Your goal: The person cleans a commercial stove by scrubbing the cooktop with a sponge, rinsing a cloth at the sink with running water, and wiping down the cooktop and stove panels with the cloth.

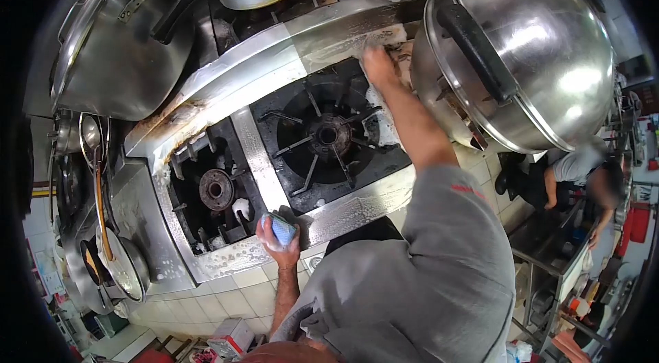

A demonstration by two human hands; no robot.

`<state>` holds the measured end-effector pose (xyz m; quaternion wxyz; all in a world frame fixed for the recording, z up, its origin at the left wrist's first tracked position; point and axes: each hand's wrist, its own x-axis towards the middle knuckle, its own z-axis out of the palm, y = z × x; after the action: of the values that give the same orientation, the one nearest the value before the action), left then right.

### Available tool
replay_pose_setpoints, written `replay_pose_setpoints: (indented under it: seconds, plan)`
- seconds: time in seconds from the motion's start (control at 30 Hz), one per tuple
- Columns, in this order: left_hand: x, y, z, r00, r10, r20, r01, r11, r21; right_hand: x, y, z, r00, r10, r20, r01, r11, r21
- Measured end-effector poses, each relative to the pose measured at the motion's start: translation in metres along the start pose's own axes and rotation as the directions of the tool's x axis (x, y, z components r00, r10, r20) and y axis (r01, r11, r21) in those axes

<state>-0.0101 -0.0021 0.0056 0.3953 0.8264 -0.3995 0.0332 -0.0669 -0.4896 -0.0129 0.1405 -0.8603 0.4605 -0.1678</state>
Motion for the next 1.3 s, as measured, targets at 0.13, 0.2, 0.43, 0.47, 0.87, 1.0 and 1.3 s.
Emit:
replay_pose_setpoints:
  seconds: [0.13,0.2,0.43,0.47,0.87,1.0,1.3]
  plan:
    - [-0.002,-0.004,0.004,0.999,-0.025,-0.041,0.023,0.998,-0.053,-0.168,0.014,-0.049,0.985,-0.171,-0.019,0.172,0.971,0.166]
    - [-0.002,-0.002,0.003,0.999,-0.046,-0.024,0.045,0.997,-0.063,-0.242,0.038,-0.073,0.941,-0.330,0.078,0.328,0.944,0.031]
    - [-0.002,-0.002,0.000,1.000,-0.001,0.006,0.001,1.000,-0.021,-0.063,0.020,-0.004,0.997,-0.071,0.014,0.061,0.935,0.351]
    - [-0.001,-0.002,0.002,1.000,0.009,0.006,-0.009,1.000,-0.027,-0.028,-0.013,-0.024,0.989,0.075,0.128,-0.115,0.932,0.344]
    - [-0.003,0.001,-0.002,0.999,-0.035,0.019,0.036,0.998,-0.057,-0.337,0.063,-0.095,0.918,-0.382,0.109,0.357,0.913,0.196]
    - [-0.004,0.000,-0.002,0.998,-0.032,0.052,0.035,0.998,-0.059,-0.261,0.040,-0.072,0.986,-0.067,0.152,0.016,0.948,0.317]
    - [-0.006,0.001,0.002,0.998,0.055,0.004,-0.055,0.997,-0.060,-0.095,-0.002,-0.030,0.937,0.260,0.232,-0.319,0.908,0.271]
